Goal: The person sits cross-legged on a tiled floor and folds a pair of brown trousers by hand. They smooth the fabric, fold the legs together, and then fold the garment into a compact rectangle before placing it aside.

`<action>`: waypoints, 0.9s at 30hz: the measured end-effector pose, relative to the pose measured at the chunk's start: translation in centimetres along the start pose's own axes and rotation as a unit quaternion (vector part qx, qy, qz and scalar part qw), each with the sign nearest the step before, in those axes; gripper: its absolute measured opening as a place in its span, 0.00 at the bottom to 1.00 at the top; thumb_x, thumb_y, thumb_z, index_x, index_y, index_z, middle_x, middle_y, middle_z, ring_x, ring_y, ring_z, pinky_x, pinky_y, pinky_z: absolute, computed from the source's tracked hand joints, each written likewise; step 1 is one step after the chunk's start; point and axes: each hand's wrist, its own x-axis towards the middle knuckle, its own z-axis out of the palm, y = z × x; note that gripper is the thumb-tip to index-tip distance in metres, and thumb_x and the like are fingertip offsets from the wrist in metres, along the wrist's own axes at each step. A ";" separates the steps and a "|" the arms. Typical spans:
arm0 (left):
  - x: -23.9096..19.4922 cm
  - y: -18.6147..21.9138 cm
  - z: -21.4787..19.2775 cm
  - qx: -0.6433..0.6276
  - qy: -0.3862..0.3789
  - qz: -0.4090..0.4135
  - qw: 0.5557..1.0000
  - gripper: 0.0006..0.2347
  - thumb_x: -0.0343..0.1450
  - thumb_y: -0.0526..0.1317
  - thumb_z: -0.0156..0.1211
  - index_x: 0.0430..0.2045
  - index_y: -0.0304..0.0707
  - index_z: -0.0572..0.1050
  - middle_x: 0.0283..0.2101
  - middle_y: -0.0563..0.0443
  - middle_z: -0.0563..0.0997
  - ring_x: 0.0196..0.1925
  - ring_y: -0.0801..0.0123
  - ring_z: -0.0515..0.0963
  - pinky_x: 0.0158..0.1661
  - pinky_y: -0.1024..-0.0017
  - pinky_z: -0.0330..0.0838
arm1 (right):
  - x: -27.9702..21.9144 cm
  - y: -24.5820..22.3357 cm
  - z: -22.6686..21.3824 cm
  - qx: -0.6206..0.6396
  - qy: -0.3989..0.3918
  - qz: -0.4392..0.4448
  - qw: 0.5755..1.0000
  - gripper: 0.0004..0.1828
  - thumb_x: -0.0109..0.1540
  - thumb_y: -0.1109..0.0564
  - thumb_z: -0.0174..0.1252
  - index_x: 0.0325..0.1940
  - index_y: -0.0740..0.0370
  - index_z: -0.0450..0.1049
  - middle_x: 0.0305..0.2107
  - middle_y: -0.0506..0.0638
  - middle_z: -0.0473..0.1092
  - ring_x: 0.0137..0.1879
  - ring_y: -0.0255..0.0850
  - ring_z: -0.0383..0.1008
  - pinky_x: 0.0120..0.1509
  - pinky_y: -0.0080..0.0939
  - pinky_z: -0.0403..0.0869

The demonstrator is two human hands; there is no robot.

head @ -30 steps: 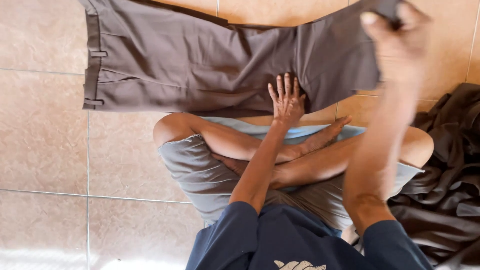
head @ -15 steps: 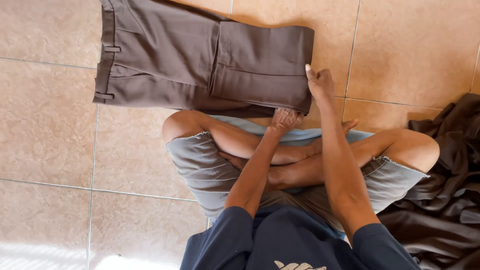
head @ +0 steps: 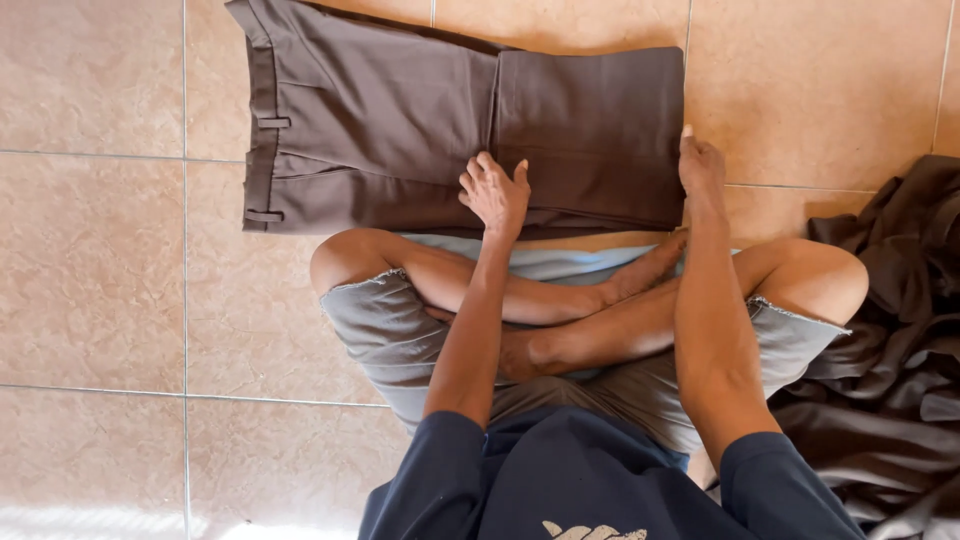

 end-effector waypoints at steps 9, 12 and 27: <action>3.6 -4.6 -3.5 -0.083 0.011 0.000 0.997 0.19 0.68 0.45 0.67 0.50 0.45 0.69 0.39 0.41 0.85 0.42 0.45 0.86 0.45 0.50 0.80 | -3.6 -3.1 -0.2 0.071 -0.056 0.090 0.992 0.33 0.67 0.30 0.62 0.58 0.60 0.72 0.41 0.56 0.78 0.41 0.43 0.82 0.36 0.46 0.83; 5.6 -7.8 -0.7 -0.169 -0.032 -0.073 0.982 0.22 0.62 0.46 0.76 0.43 0.49 0.68 0.40 0.44 0.85 0.45 0.47 0.86 0.47 0.52 0.78 | -1.6 -1.9 0.7 -0.059 -0.068 -0.024 0.996 0.27 0.62 0.34 0.71 0.46 0.59 0.82 0.35 0.59 0.77 0.45 0.56 0.79 0.42 0.53 0.77; 3.6 0.4 -2.9 -0.183 -0.093 0.007 0.979 0.18 0.69 0.45 0.67 0.48 0.43 0.69 0.42 0.49 0.86 0.48 0.46 0.86 0.50 0.46 0.76 | -0.1 1.9 -2.9 -0.048 0.135 0.092 0.985 0.22 0.56 0.43 0.76 0.42 0.57 0.77 0.35 0.57 0.74 0.44 0.54 0.80 0.45 0.52 0.80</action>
